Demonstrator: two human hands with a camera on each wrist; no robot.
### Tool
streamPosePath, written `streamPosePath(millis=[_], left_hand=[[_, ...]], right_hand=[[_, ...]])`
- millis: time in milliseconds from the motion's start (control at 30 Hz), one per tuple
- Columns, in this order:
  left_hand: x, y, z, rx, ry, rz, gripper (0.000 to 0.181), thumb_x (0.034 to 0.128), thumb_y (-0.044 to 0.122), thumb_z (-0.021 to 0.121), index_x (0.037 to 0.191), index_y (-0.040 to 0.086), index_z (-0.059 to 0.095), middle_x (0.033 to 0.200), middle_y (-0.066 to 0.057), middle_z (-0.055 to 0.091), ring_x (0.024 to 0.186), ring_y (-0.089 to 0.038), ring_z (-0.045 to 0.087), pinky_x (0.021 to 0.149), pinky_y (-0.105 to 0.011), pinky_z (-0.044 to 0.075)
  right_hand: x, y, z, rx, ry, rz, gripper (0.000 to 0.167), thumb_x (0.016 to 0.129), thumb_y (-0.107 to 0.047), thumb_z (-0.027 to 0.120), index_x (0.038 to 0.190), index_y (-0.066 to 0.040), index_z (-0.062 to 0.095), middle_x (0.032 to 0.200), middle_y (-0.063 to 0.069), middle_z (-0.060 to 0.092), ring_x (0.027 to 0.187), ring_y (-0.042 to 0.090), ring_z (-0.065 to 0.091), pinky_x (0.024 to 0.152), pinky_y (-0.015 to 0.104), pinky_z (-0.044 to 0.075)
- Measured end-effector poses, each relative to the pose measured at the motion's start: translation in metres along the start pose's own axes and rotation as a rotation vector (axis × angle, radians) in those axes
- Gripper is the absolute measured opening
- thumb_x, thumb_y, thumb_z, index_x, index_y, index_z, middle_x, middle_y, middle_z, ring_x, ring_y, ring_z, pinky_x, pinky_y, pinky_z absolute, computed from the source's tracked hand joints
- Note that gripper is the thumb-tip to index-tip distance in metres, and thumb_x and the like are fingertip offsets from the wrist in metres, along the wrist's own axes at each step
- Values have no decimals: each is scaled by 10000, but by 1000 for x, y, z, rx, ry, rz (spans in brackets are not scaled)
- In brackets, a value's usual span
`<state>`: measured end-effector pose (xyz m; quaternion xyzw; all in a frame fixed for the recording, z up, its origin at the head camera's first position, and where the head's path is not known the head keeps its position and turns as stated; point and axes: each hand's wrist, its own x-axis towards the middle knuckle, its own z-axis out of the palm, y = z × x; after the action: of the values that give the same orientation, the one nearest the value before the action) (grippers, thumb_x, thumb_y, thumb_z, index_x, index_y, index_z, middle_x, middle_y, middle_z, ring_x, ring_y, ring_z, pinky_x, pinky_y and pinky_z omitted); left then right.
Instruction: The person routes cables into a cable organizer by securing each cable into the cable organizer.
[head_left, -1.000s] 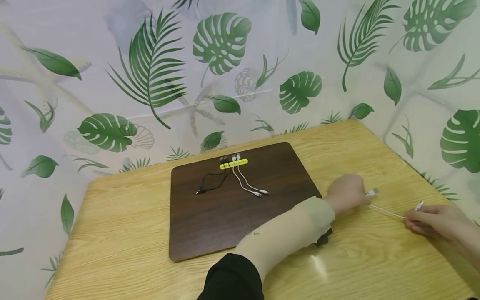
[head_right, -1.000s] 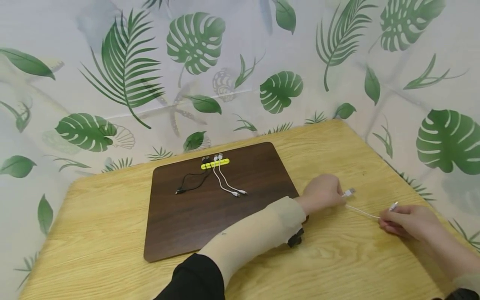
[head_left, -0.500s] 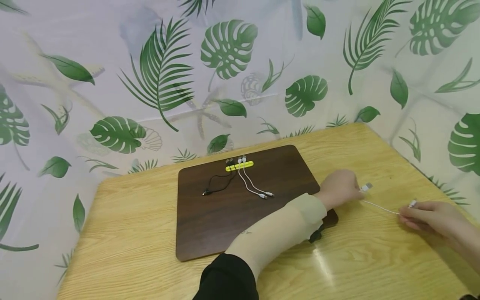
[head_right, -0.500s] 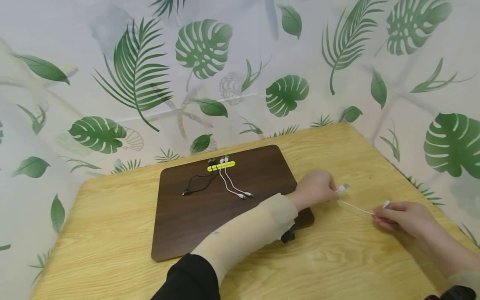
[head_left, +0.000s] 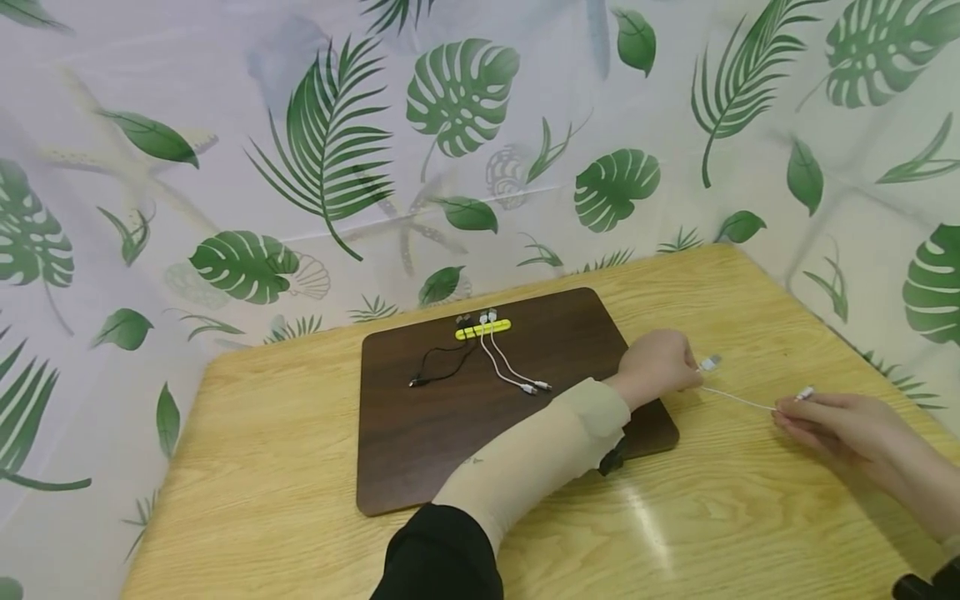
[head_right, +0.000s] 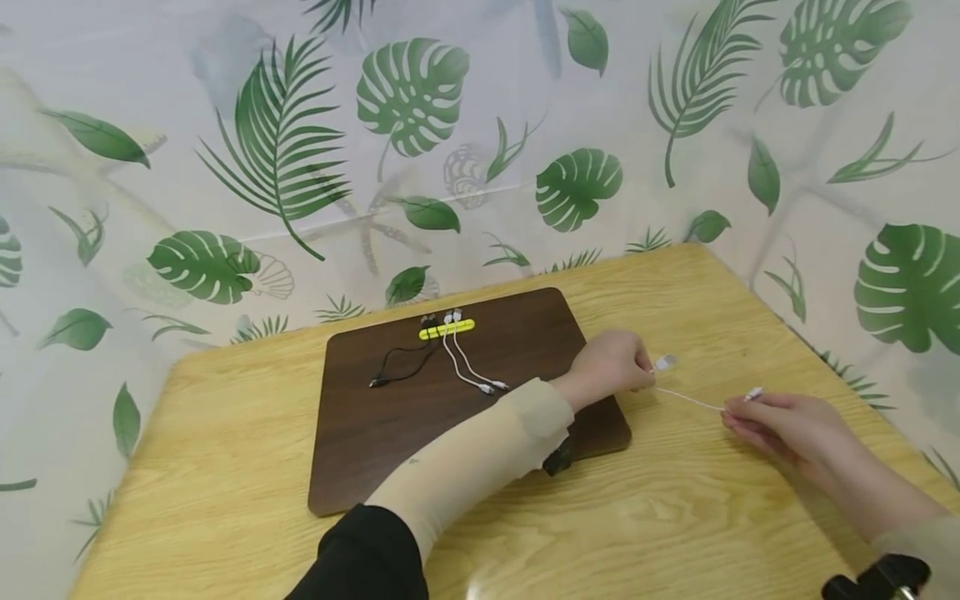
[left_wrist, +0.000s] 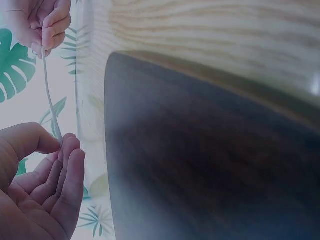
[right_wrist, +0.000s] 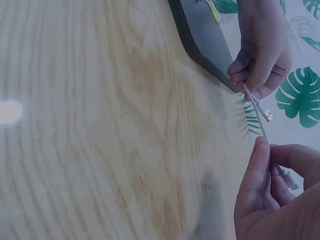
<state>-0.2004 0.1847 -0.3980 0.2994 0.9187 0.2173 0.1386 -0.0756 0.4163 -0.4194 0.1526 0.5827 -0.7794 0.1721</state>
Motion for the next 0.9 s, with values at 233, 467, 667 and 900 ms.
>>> streamPosePath(millis=[233,467,667,900], left_hand=[[1,-13,-2,-57,-13,-10,567,982,182,710,470,184,467,444,73,398,425,-71,182,439,-200,161],[-1,-24,-6,-136,-16,1,390,987,158,702,596,147,701,514,85,579,432,-20,412,457,-154,283],[-6,-34,-12,-278,-7,-7,193,997,145,725,865,90,855,745,12,807,608,-30,719,590,-109,524],[-9,-42,-13,-525,-22,-28,155,999,56,720,959,-53,823,847,-141,823,670,-158,779,612,-199,620]], right_hand=[[5,2,9,133,-54,-23,376,1089,63,501,931,-34,829,928,108,826,873,166,822,807,217,639],[10,0,11,174,-124,-20,368,1098,53,485,962,-7,821,955,125,825,899,188,824,832,234,640],[14,-3,14,161,-152,2,371,1119,5,468,988,-12,815,979,131,826,924,198,824,850,247,642],[18,-3,19,128,-145,12,370,1121,-18,481,968,-23,818,958,122,827,904,177,822,841,239,643]])
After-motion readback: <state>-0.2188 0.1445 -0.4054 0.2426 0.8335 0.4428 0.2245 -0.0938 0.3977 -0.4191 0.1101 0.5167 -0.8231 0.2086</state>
